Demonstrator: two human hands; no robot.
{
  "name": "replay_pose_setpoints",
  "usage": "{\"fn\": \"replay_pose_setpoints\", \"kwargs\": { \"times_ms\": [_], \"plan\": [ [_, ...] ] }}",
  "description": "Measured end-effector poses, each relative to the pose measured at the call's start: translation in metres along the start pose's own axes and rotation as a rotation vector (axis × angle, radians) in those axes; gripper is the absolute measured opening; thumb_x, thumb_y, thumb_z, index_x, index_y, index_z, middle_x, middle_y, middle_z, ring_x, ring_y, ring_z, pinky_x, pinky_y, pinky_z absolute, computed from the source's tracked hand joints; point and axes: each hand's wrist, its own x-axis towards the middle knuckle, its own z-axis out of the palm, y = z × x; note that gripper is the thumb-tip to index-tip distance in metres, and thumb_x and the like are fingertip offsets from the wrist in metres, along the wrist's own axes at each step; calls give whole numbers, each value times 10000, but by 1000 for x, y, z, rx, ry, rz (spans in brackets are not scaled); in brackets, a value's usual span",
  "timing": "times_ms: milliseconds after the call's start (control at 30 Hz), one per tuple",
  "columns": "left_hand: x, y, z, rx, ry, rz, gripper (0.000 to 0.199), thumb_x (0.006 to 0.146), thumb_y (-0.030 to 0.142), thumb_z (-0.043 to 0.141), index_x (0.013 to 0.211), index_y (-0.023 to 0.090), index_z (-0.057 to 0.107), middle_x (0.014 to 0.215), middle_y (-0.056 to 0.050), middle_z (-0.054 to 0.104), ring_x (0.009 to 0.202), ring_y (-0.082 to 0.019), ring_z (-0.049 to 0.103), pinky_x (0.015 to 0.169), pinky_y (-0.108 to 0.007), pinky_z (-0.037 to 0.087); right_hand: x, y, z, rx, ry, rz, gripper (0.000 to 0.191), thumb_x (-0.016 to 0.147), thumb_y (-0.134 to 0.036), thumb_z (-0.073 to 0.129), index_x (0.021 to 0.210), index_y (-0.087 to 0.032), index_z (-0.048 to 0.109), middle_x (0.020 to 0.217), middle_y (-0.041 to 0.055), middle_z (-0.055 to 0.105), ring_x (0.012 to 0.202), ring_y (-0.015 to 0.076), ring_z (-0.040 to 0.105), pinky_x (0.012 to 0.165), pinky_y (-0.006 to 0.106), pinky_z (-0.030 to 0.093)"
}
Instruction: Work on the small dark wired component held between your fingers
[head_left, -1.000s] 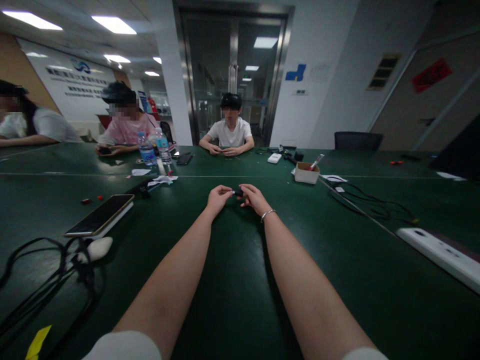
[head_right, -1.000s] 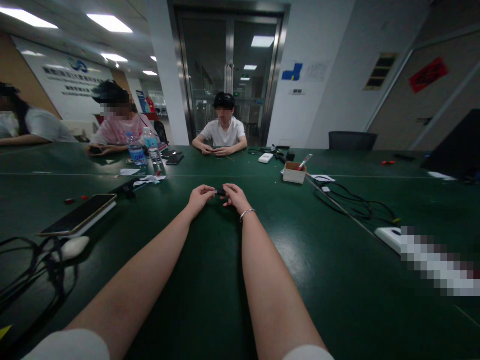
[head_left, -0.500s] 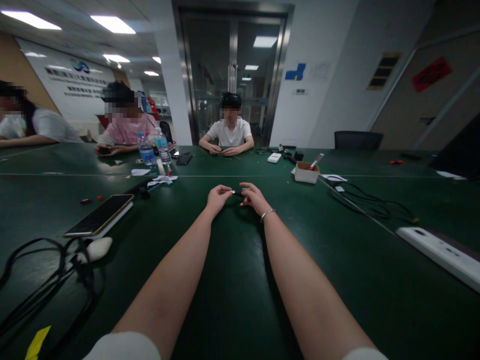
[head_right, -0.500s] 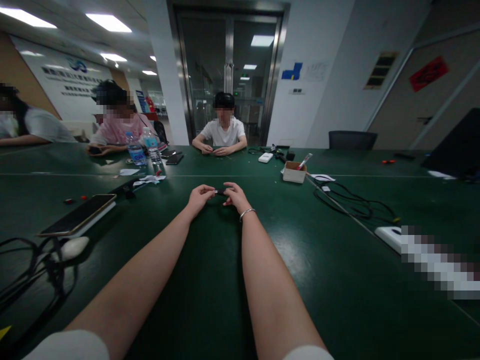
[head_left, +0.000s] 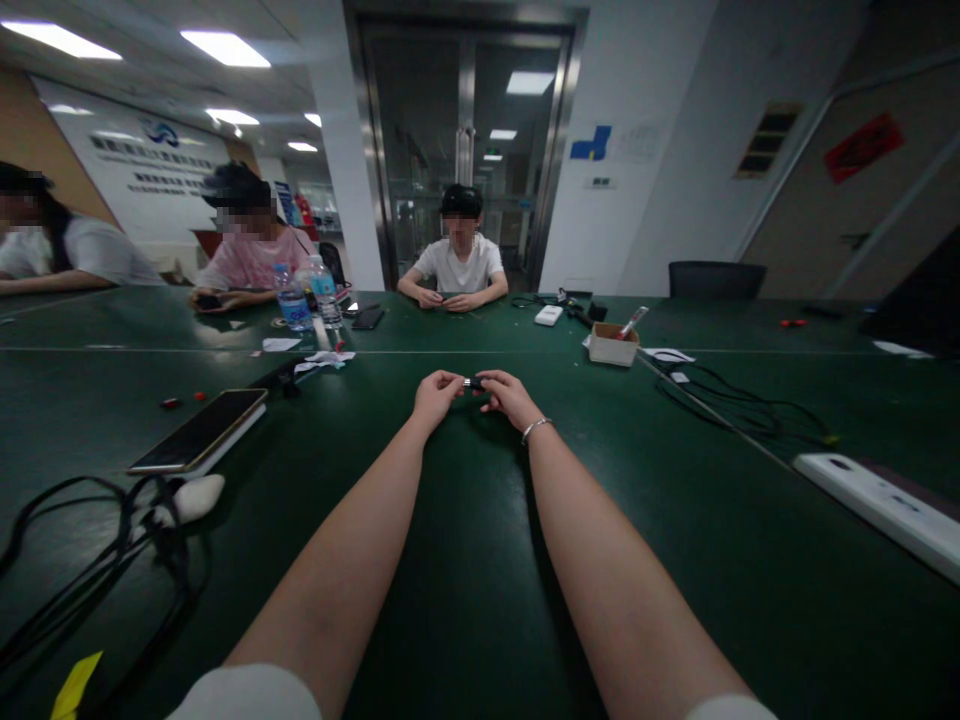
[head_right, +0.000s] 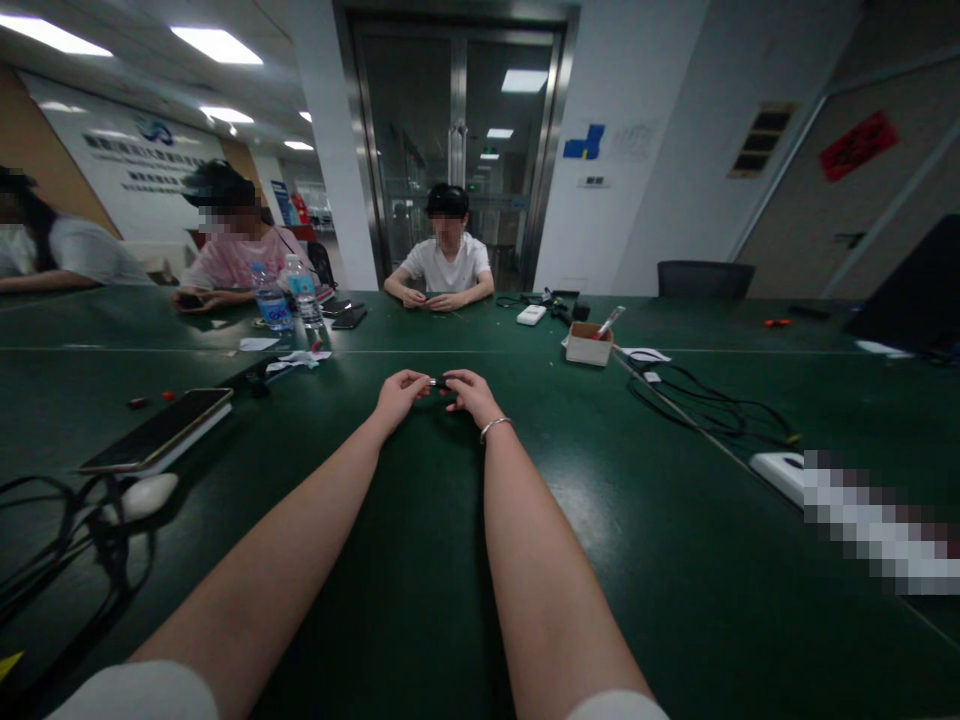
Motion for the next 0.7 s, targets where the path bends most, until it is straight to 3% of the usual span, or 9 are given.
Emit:
{"fn": "replay_pose_setpoints", "kwargs": {
  "times_ms": [400, 533, 700],
  "plan": [
    [0, -5, 1, 244, -19, -37, 394, 831, 530, 468, 723, 173, 594, 640, -28, 620, 583, -141, 570, 579, -264, 436, 0, 2, -1, -25, -28, -19, 149, 822, -136, 579, 964, -143, 623, 654, -4, 666, 355, 16, 414, 456, 188, 537],
    [0, -5, 3, 152, 6, -22, 284, 831, 449, 501, 838, 184, 600, 758, -32, 631, 658, -144, 586, 586, -258, 455, 1, 2, -1, -22, -14, -14, 134, 824, -140, 583, 952, -138, 623, 635, -3, 663, 345, 17, 412, 443, 187, 527],
    [-1, -3, 2, 101, -9, 27, 204, 720, 227, 624, 918, 179, 607, 843, -30, 604, 709, -126, 573, 594, -228, 454, 1, 2, -1, -21, -2, -13, 124, 821, -149, 599, 942, -134, 624, 613, -4, 653, 361, 26, 444, 436, 182, 520]
  ]
}}
